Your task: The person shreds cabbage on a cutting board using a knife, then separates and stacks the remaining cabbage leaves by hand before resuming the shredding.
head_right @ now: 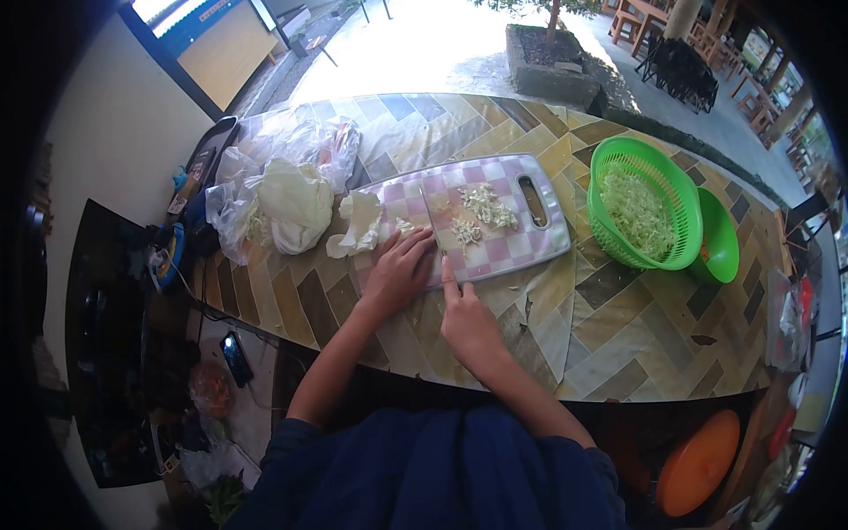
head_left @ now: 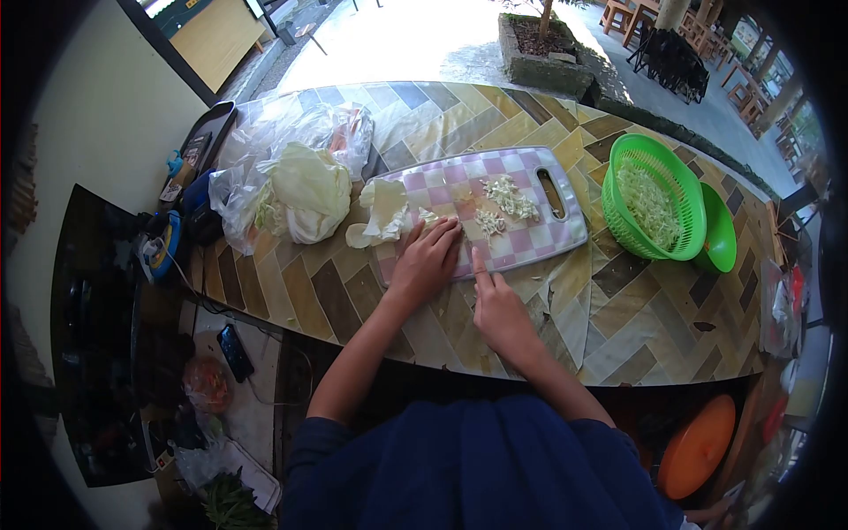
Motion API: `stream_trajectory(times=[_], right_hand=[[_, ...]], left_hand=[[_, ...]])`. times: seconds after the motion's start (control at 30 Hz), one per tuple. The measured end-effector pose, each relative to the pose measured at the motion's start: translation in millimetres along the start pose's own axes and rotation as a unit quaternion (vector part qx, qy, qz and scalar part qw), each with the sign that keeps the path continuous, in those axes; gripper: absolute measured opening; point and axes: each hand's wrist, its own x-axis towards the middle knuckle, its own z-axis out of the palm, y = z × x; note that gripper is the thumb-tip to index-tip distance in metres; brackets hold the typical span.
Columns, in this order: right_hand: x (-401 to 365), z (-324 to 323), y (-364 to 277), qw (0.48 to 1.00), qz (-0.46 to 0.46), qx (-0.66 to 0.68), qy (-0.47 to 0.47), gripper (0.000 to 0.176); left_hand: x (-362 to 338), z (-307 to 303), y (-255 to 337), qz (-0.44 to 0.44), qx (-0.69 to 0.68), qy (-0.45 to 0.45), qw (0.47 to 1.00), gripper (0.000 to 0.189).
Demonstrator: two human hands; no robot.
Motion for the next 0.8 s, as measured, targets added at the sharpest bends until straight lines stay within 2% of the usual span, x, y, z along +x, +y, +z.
stream_trajectory(times=[0.27,0.47,0.57,0.67,0.8], right_hand=[[21,5,9,0.999,-0.013,-0.032,0.009,0.073],[-4,-16,22,0.998,-0.01,-0.066,-0.004,0.071],[-1,-18,35,0.997,-0.062,-0.018,0.044,0.067],[-4,-19,34,0.995,-0.087,-0.018,0.042,0.065],[-10,-28,24,0.997,-0.073,-0.035,0.004,0.065]], left_hand=[[-1,-3,2,0.006,-0.004,-0.005,1.0,0.029],[-1,-2,3,-0.017,-0.022,0.001,1.0,0.026],[-1,-3,2,-0.013,-0.024,-0.014,1.0,0.029],[-1,-2,1,-0.013,-0.023,-0.014,1.0,0.028],[-2,-1,-1,-0.006,-0.014,-0.005,1.0,0.027]])
